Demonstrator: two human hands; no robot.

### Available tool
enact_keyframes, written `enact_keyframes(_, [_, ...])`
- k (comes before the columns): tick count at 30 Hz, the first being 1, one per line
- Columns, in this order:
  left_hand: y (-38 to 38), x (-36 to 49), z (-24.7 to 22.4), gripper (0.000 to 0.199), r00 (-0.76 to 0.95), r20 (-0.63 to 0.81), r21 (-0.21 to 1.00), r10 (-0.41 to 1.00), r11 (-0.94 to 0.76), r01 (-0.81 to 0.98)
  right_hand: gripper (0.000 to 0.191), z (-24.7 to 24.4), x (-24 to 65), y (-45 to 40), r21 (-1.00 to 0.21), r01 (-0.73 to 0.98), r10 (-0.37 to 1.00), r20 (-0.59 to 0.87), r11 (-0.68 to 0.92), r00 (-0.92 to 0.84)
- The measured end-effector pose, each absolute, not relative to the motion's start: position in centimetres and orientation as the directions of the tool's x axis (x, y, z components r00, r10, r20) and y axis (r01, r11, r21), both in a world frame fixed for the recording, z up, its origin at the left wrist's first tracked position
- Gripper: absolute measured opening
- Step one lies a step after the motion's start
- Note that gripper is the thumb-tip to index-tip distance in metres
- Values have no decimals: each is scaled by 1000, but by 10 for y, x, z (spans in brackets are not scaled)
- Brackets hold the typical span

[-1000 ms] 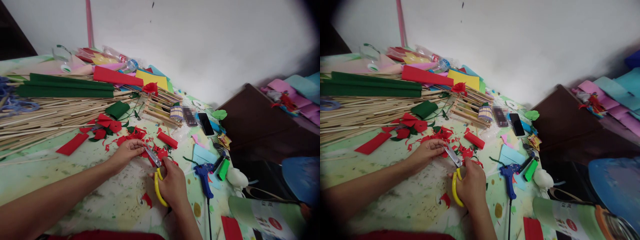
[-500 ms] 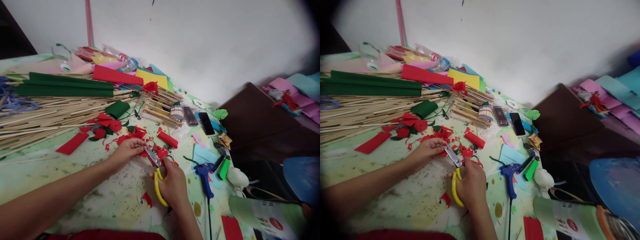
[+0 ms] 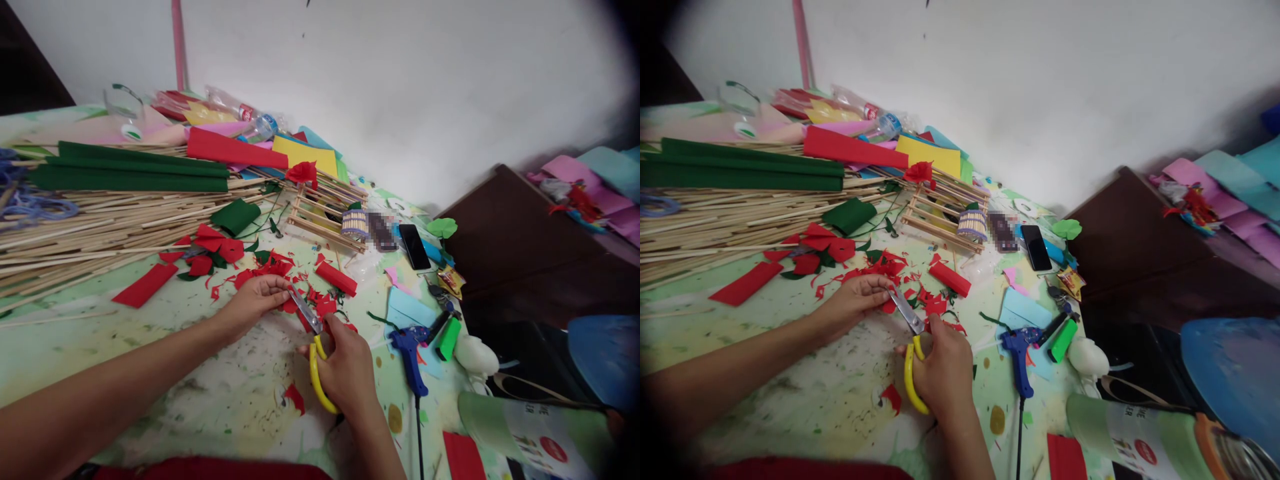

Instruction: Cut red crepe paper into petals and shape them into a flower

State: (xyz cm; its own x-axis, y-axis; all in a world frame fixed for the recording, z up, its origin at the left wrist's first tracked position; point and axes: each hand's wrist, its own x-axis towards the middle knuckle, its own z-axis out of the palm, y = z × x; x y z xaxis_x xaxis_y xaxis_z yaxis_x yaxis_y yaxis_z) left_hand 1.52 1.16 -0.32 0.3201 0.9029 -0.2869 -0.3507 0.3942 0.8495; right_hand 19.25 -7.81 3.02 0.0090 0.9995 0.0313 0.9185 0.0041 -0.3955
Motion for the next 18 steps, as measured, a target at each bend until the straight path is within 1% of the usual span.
enact_keyframes(5, [12,15,-2,19,312,-283,852,907,388,-352,22,31,192,-78,-369,930,1000,22,-2,11])
enact_keyframes(10, [13,14,-3,20,316,-282,858,906,385,-341,23,31,192,-78,-352,936,999,45,6,10])
enact_keyframes(18, [16,13,-4,19,335,-267,866,904,378,-328,25,31,193,-78,-352,936,1000,20,-6,14])
